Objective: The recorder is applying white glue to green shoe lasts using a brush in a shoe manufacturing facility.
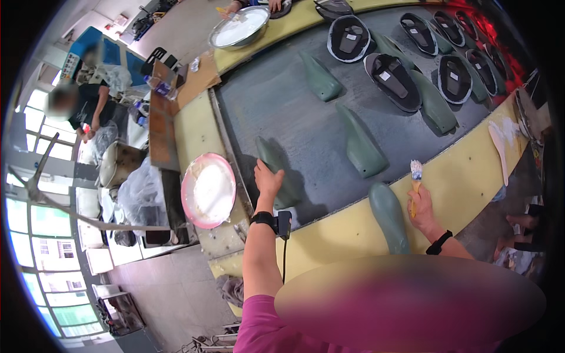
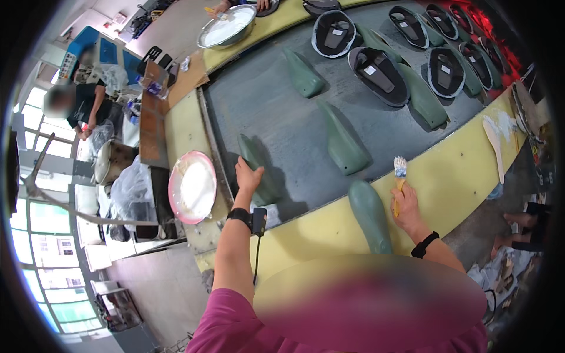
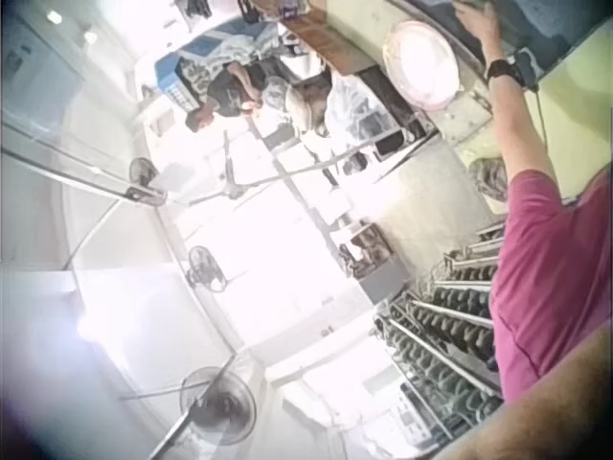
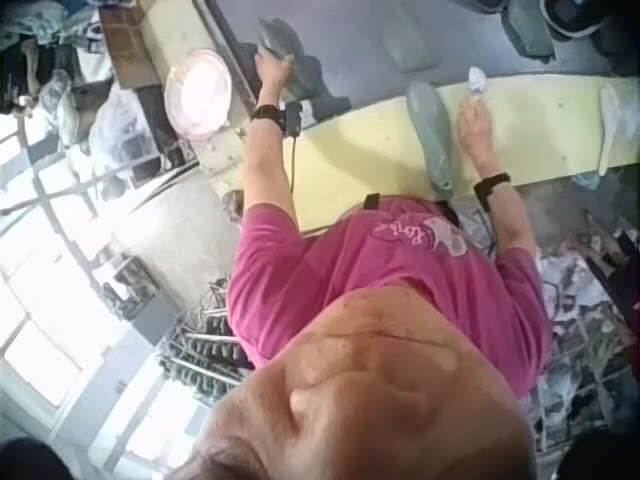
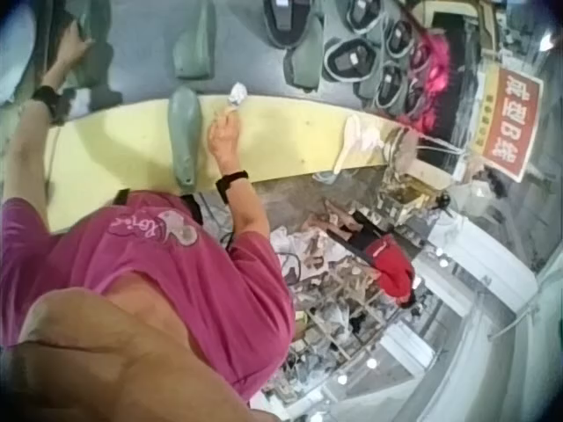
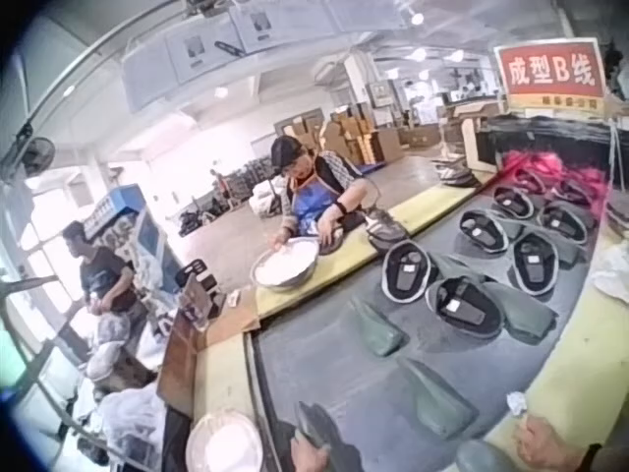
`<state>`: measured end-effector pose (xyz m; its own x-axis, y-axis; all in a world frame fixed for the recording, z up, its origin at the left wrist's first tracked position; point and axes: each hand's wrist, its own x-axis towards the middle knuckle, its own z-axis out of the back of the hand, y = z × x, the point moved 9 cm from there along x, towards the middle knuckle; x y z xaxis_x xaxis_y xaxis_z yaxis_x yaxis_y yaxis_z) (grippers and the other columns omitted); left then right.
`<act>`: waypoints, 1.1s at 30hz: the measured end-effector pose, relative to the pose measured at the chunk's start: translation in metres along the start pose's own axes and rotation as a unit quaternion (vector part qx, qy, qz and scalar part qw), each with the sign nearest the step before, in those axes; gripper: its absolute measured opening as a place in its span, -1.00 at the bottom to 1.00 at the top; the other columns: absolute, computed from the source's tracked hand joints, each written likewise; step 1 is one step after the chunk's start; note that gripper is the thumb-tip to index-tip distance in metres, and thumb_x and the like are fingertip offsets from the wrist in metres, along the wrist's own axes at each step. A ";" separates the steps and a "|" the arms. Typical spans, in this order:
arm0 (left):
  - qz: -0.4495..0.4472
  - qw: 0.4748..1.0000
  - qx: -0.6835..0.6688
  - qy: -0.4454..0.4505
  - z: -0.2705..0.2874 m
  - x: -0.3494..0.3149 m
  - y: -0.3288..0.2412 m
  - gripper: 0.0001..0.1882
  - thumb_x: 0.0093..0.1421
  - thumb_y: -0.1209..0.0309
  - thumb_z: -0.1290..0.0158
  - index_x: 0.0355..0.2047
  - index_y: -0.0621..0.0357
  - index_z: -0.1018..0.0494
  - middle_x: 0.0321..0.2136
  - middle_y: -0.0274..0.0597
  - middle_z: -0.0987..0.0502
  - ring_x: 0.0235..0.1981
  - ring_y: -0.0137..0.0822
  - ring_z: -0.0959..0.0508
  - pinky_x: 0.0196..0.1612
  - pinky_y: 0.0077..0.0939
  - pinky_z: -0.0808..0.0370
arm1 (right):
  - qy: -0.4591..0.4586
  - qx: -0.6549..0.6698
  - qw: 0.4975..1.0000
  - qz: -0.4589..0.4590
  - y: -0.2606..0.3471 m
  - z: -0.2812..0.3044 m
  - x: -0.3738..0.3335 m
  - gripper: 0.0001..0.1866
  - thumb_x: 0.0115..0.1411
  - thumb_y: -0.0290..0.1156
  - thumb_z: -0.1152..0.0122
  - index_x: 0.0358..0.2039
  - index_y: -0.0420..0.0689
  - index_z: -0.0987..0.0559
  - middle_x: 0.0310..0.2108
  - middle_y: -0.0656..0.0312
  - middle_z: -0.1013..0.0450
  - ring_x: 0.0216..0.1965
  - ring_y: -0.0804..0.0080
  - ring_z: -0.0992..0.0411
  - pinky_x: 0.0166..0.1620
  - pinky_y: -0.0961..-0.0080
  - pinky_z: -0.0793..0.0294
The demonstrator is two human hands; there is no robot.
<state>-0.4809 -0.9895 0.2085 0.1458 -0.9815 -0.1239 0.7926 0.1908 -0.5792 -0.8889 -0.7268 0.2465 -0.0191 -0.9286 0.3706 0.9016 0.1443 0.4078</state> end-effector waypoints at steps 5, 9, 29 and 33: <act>-0.120 0.980 0.160 -0.005 -0.040 -0.055 -0.008 0.09 -0.13 0.26 -0.24 0.22 0.48 0.22 0.19 0.51 0.18 0.21 0.36 0.02 0.20 0.08 -0.03 | 0.033 0.000 0.998 -0.045 -0.016 0.000 -0.009 -0.60 -0.09 -0.65 -0.12 -0.17 -0.17 -0.34 -0.05 -0.14 -0.26 -0.09 -0.13 -0.27 -0.06 0.11 -0.29; -0.163 0.972 0.171 0.016 -0.052 -0.079 -0.001 0.06 -0.08 0.31 -0.24 0.22 0.51 0.24 0.21 0.50 0.26 0.24 0.43 0.16 0.22 0.18 0.10 | 0.019 0.006 1.000 -0.024 -0.016 -0.002 -0.005 -0.61 -0.09 -0.65 -0.11 -0.18 -0.16 -0.36 -0.02 -0.13 -0.25 -0.06 -0.14 -0.27 -0.04 0.09 -0.28; -0.367 0.672 -0.513 0.387 0.058 -0.196 -0.310 -0.81 0.19 0.40 -0.03 -0.30 0.28 -0.52 -0.33 -0.11 -0.55 -0.34 -0.23 -0.53 -0.26 -0.44 -0.44 | 0.026 0.026 0.999 -0.029 -0.018 0.001 -0.006 -0.58 -0.16 -0.69 -0.09 -0.19 -0.19 -0.39 -0.08 -0.14 -0.28 -0.07 -0.15 -0.28 -0.05 0.13 -0.30; -0.128 0.633 -0.689 0.329 0.158 -0.283 -0.342 -0.59 0.28 0.22 0.16 -0.69 0.13 -0.23 -0.82 -0.19 -0.33 -0.82 -0.36 -0.34 -0.74 -0.55 -0.23 | -0.011 0.028 1.000 0.003 -0.021 -0.015 -0.006 -0.56 -0.15 -0.65 -0.11 -0.16 -0.15 -0.40 -0.12 -0.12 -0.28 -0.07 -0.14 -0.28 -0.05 0.13 -0.30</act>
<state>-0.6990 -0.7795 0.5689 -0.5199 -0.8514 0.0698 -0.5953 0.3024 -0.7444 -0.9010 -0.7293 0.2230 -0.0237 -0.9203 0.3905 0.8761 0.1690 0.4515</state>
